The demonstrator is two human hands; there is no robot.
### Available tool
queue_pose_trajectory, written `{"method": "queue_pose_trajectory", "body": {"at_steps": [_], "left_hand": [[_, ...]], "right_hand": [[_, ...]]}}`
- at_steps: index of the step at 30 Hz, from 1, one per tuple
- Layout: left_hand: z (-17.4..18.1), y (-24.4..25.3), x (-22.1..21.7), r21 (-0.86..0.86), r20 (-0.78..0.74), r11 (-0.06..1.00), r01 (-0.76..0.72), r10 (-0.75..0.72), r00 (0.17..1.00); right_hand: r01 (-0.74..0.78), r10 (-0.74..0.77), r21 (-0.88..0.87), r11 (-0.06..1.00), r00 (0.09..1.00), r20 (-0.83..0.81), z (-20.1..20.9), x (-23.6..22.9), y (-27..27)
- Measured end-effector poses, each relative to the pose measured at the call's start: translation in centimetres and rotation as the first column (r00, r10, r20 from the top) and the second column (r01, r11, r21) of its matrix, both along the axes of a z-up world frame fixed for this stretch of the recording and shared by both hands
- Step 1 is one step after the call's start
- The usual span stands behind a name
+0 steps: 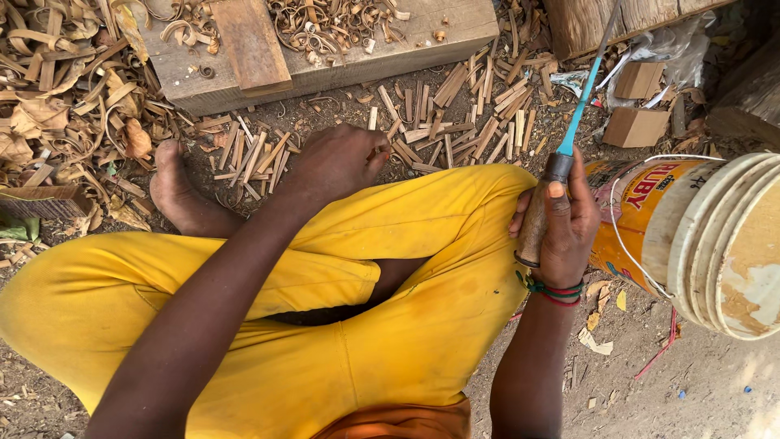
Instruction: The person shapes wood pieces using a chisel and a wooden block for support. They handle small wood strips, carving and shaving them while sitting on the ground surrounded by wood shavings.
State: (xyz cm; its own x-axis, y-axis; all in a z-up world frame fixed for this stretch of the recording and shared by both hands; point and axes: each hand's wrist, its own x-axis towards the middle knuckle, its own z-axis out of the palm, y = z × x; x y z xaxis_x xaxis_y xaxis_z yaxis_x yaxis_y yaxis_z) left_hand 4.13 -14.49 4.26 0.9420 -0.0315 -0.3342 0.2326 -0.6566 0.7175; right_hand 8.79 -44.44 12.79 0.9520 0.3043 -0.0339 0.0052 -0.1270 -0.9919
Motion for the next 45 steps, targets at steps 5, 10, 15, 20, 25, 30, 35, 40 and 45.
{"method": "queue_pose_trajectory", "body": {"at_steps": [5, 10, 15, 20, 25, 30, 35, 40, 45], "left_hand": [[-1.9, -1.9, 3.1, -0.023, 0.075, 0.994, -0.111, 0.113, 0.991], [-3.6, -3.6, 6.2, -0.094, 0.247, 0.975, -0.200, 0.218, 0.944], [-5.3, -5.1, 9.1, -0.100, 0.139, 0.973, -0.207, 0.220, 0.965], [-8.7, -6.7, 12.6, -0.107, 0.142, 0.949, -0.297, 0.311, 0.940], [-12.4, -9.0, 15.7, 0.121, 0.065, 0.958, -0.261, 0.254, 0.965], [-13.1, -10.4, 17.0, 0.139, 0.155, 0.932, -0.335, 0.314, 0.937], [-11.9, -10.1, 16.5, -0.039, 0.105, 0.918, -0.395, 0.397, 0.912], [-11.5, -10.2, 16.5, -0.040, 0.146, 0.909, -0.415, 0.416, 0.898], [-12.0, -10.5, 16.5, -0.072, 0.121, 0.900, -0.430, 0.436, 0.892]], "right_hand": [[0.011, -0.010, -0.010, 1.000, 0.999, 0.043, -0.1, -0.2, 0.4], [0.056, -0.057, 0.024, 0.998, 0.997, 0.045, -0.8, -0.1, 0.6], [0.093, -0.095, 0.018, 0.995, 0.993, 0.072, -1.4, 0.0, 0.3], [0.156, -0.159, 0.029, 0.987, 0.982, 0.104, -2.0, -0.4, 0.3], [0.204, -0.211, 0.064, 0.977, 0.966, 0.152, -2.7, -0.7, 0.4], [0.210, -0.219, 0.070, 0.975, 0.964, 0.149, -2.9, -0.7, 0.4], [0.241, -0.252, 0.089, 0.967, 0.954, 0.162, -3.6, -0.8, 0.1], [0.222, -0.237, 0.105, 0.969, 0.957, 0.168, -3.8, -0.9, -0.2], [0.202, -0.216, 0.091, 0.975, 0.958, 0.187, -3.7, -0.9, -0.2]]}}
